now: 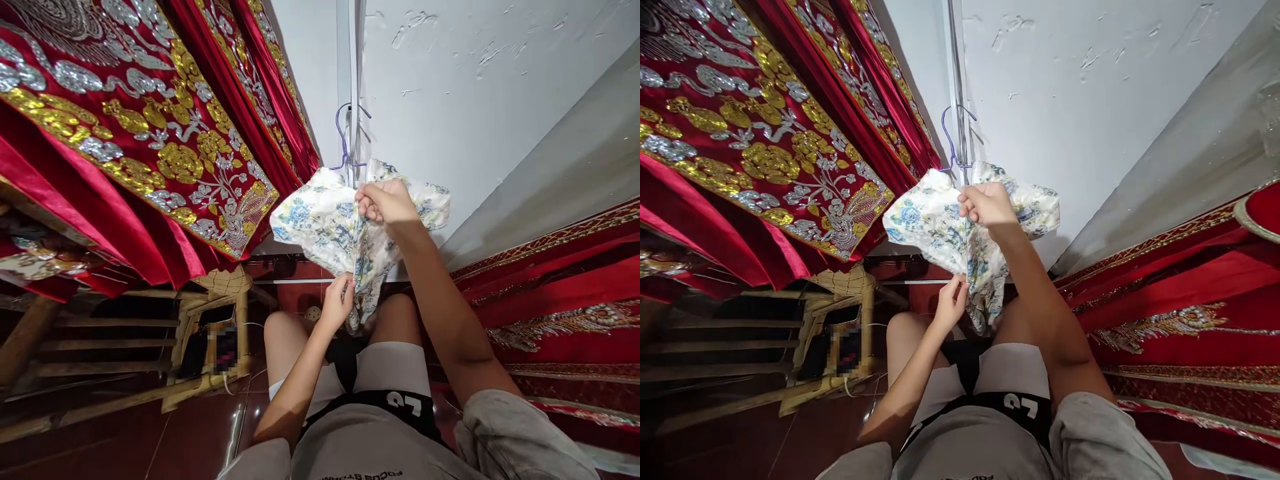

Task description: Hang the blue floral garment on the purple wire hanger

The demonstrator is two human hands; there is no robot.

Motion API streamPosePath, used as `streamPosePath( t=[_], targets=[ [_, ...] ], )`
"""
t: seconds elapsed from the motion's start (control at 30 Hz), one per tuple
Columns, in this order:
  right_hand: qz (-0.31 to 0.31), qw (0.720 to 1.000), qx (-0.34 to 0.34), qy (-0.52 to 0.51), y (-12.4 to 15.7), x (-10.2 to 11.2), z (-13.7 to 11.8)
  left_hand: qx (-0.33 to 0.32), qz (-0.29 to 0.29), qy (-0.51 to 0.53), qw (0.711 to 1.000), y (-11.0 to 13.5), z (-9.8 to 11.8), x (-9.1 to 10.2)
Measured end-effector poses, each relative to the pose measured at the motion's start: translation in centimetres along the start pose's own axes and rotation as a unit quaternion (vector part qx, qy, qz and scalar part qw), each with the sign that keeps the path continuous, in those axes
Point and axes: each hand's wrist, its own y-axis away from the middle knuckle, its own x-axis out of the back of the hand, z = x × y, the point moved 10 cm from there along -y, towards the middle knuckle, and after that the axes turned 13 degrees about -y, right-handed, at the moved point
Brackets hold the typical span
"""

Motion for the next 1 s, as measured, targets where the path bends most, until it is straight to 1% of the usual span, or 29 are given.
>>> streamPosePath(
  t=[0.07, 0.17, 0.23, 0.27, 0.3, 0.33, 0.37, 0.4, 0.43, 0.47, 0.5, 0.53, 0.6, 0.63, 0.7, 0.77, 0.8, 0.87, 0.9, 0.93, 1.0],
  targets=[
    [0.013, 1.000, 0.006, -0.011, -0.7, -0.3, -0.7, -0.005, -0.026, -0.037, 0.999, 0.4, -1.3, -1.0],
    [0.010, 1.000, 0.014, -0.017, -0.8, -0.6, -0.8, -0.019, -0.068, -0.078, 0.994, 0.8, -2.8, -2.0],
    [-0.001, 1.000, 0.025, -0.017, -0.6, -0.5, -0.5, -0.030, -0.095, -0.084, 0.991, 0.5, -3.1, -1.9],
    [-0.005, 0.999, 0.031, -0.016, -0.4, -0.5, -0.4, -0.038, -0.108, -0.088, 0.990, 0.0, -2.9, -1.6],
    [-0.008, 0.999, 0.038, -0.014, -0.2, -0.4, -0.3, -0.050, -0.112, -0.087, 0.989, -0.7, -2.2, -0.9],
    [-0.011, 0.999, 0.045, -0.012, 0.1, -0.4, -0.2, -0.062, -0.104, -0.082, 0.989, -1.8, -1.2, 0.2],
    [-0.015, 0.998, 0.052, -0.008, 0.4, -0.4, -0.2, -0.078, -0.081, -0.074, 0.991, -3.1, 0.2, 1.7],
    [-0.022, 0.998, 0.058, -0.002, 0.8, -0.6, -0.2, -0.088, -0.032, -0.054, 0.994, -4.7, 1.7, 3.9],
    [-0.031, 0.997, 0.063, 0.007, 1.3, -0.8, -0.3, -0.096, 0.029, -0.044, 0.994, -6.2, 3.4, 6.4],
    [-0.041, 0.997, 0.067, 0.017, 1.8, -1.0, -0.3, -0.109, 0.082, -0.049, 0.989, -7.6, 5.1, 8.7],
    [-0.048, 0.996, 0.072, 0.026, 2.2, -1.2, -0.4, -0.125, 0.120, -0.064, 0.983, -9.0, 7.0, 10.5],
    [-0.051, 0.995, 0.077, 0.034, 2.6, -1.2, -0.5, -0.148, 0.131, -0.087, 0.976, -10.2, 8.8, 11.6],
    [-0.046, 0.994, 0.088, 0.045, 3.0, -0.9, -0.7, -0.189, 0.117, -0.143, 0.965, -12.2, 11.7, 12.2],
    [-0.042, 0.994, 0.093, 0.050, 3.0, -0.7, -0.6, -0.202, 0.103, -0.167, 0.960, -12.9, 12.6, 12.1],
    [-0.035, 0.991, 0.105, 0.068, 2.9, -0.1, -0.2, -0.211, 0.091, -0.195, 0.954, -13.6, 13.4, 11.7],
    [-0.033, 0.987, 0.117, 0.107, 2.7, 0.4, 0.7, -0.207, 0.109, -0.186, 0.954, -13.8, 13.3, 12.0],
    [-0.033, 0.983, 0.119, 0.133, 2.6, 0.6, 1.4, -0.200, 0.133, -0.168, 0.956, -13.7, 12.8, 12.7],
    [-0.036, 0.976, 0.108, 0.188, 2.7, 1.1, 3.2, -0.169, 0.205, -0.105, 0.958, -13.7, 10.8, 15.3],
    [-0.040, 0.972, 0.097, 0.209, 2.8, 1.3, 4.2, -0.146, 0.247, -0.062, 0.956, -13.6, 9.1, 17.0],
    [-0.042, 0.971, 0.084, 0.219, 3.1, 1.6, 5.2, -0.116, 0.287, -0.006, 0.951, -13.7, 7.0, 18.7],
    [-0.044, 0.976, 0.056, 0.207, 3.9, 2.2, 6.9, -0.053, 0.342, 0.119, 0.931, -13.8, 1.6, 21.5]
  ],
)
